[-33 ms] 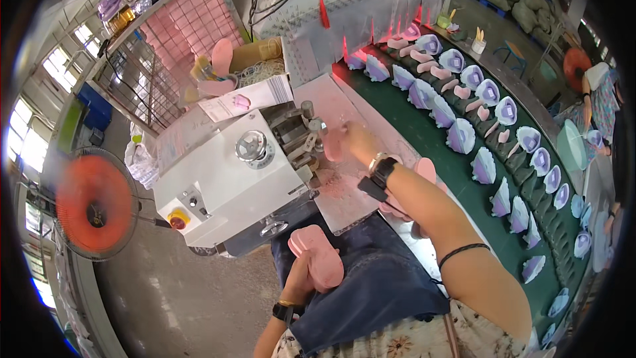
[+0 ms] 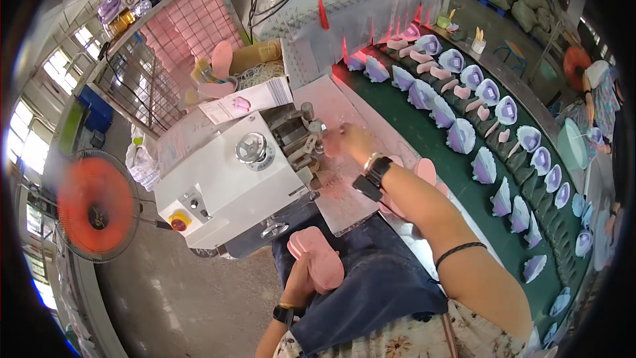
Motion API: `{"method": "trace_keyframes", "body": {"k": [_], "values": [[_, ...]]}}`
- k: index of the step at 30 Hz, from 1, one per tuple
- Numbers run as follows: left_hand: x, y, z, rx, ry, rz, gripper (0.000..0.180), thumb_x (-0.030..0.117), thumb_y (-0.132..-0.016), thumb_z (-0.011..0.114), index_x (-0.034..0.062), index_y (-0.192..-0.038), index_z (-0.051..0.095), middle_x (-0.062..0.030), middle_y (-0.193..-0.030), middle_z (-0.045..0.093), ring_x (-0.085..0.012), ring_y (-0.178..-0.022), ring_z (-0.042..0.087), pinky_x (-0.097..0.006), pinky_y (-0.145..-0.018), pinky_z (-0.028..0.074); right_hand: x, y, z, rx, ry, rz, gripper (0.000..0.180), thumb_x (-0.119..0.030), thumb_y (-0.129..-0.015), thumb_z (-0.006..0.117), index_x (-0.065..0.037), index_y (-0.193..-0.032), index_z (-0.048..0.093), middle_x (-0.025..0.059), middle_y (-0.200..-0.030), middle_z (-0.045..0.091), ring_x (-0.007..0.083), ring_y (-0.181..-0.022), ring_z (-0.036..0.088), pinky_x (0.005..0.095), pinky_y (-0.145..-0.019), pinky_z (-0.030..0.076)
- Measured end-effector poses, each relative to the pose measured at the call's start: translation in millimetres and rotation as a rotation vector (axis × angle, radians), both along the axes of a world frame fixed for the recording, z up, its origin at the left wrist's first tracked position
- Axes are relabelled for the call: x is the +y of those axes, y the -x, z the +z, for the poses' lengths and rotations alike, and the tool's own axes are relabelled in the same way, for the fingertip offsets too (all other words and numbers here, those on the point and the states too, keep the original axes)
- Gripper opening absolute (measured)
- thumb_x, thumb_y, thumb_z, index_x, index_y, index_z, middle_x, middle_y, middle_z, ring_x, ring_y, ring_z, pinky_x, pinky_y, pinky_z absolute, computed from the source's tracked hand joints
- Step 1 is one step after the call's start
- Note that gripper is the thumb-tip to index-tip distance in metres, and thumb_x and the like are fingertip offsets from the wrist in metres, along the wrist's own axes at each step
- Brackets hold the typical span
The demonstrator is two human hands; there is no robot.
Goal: The person repeatedly picks up pink slipper soles and inserts them into purple slipper uppers on a conveyor belt. They handle the items one at a time, moving them along the belt to the next stage of the assembly line.
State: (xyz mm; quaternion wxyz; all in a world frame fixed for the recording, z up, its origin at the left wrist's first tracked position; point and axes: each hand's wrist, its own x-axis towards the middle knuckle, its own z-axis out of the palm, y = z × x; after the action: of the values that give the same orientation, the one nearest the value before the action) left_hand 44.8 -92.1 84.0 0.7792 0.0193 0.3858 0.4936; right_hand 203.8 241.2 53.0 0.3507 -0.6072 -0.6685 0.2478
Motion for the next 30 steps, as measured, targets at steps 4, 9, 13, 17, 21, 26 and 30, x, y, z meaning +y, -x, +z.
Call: {"method": "trace_keyframes", "body": {"k": [4, 9, 13, 17, 21, 26, 30], "values": [[-10.4, 2.6, -4.5, 0.161, 0.019, 0.083, 0.04, 0.012, -0.095, 0.045, -0.0024, -0.132, 0.043, -0.0139, -0.119, 0.059, -0.0264, -0.107, 0.06, -0.038, -0.093, 0.05, 29.2, 18.3, -7.8, 0.339, 0.3, 0.016, 0.028, -0.024, -0.083, 0.061, 0.002, -0.09, 0.065, 0.0228, -0.085, 0.067, 0.0322, -0.074, 0.066, 0.0381, -0.066, 0.05], [4.9, -11.2, 7.7, 0.264, -0.033, 0.069, 0.035, 0.013, -0.094, 0.052, -0.0009, -0.126, 0.049, -0.0089, -0.113, 0.06, -0.0221, -0.102, 0.061, -0.035, -0.089, 0.051, 14.0, -56.8, 8.4, 0.729, 0.07, -0.08, 0.025, -0.022, -0.092, 0.058, 0.003, -0.092, 0.058, 0.0104, -0.085, 0.065, 0.0192, -0.055, 0.064, 0.0247, -0.046, 0.046], [19.4, -18.5, -3.8, 0.206, 0.005, -0.038, 0.034, 0.016, -0.093, 0.055, 0.0007, -0.123, 0.051, -0.0089, -0.111, 0.061, -0.0228, -0.101, 0.062, -0.037, -0.087, 0.052, -38.5, -196.3, 33.4, 0.712, 0.147, -0.266, 0.026, -0.021, -0.094, 0.054, 0.002, -0.102, 0.046, 0.0144, -0.082, 0.061, 0.0222, -0.052, 0.067, 0.0263, -0.036, 0.045], [30.9, -43.4, 6.4, 0.129, 0.011, -0.096, 0.037, 0.015, -0.089, 0.055, 0.0008, -0.123, 0.05, -0.0114, -0.111, 0.061, -0.027, -0.101, 0.062, -0.042, -0.089, 0.051, -84.9, -360.5, 1.9, 0.554, 0.13, -0.63, 0.026, -0.012, -0.087, 0.056, 0.002, -0.104, 0.041, 0.0157, -0.077, 0.06, 0.0244, -0.053, 0.066, 0.0315, -0.039, 0.05], [41.3, -65.1, 15.3, 0.185, 0.018, -0.075, 0.04, 0.013, -0.086, 0.054, 0.0006, -0.124, 0.048, -0.0128, -0.111, 0.061, -0.0287, -0.104, 0.061, -0.043, -0.091, 0.05, -127.6, -527.4, -67.0, 0.185, 0.088, -1.069, 0.028, -0.017, -0.074, 0.062, 0.0, -0.096, 0.057, 0.0257, -0.09, 0.066, 0.0435, -0.085, 0.064, 0.0481, -0.076, 0.051], [52.8, -77.6, 7.7, 0.138, 0.005, -0.172, 0.046, 0.014, -0.086, 0.056, 0.0037, -0.13, 0.045, -0.0126, -0.115, 0.059, -0.0276, -0.106, 0.059, -0.042, -0.092, 0.048, -157.6, -630.5, -82.5, 0.03, -0.166, -1.073, 0.034, -0.016, -0.072, 0.063, 0.001, -0.102, 0.065, 0.0213, -0.085, 0.067, 0.0378, -0.084, 0.065, 0.0445, -0.076, 0.051], [45.5, -77.5, 4.9, 0.166, 0.021, -0.143, 0.046, 0.012, -0.087, 0.054, 0.0025, -0.131, 0.044, -0.013, -0.116, 0.059, -0.0281, -0.106, 0.059, -0.042, -0.092, 0.048, -89.3, -531.3, -60.1, -0.187, -0.453, -0.841, 0.037, -0.014, -0.074, 0.064, -0.003, -0.11, 0.063, 0.0104, -0.08, 0.066, 0.0226, -0.075, 0.066, 0.0345, -0.069, 0.052]]}}
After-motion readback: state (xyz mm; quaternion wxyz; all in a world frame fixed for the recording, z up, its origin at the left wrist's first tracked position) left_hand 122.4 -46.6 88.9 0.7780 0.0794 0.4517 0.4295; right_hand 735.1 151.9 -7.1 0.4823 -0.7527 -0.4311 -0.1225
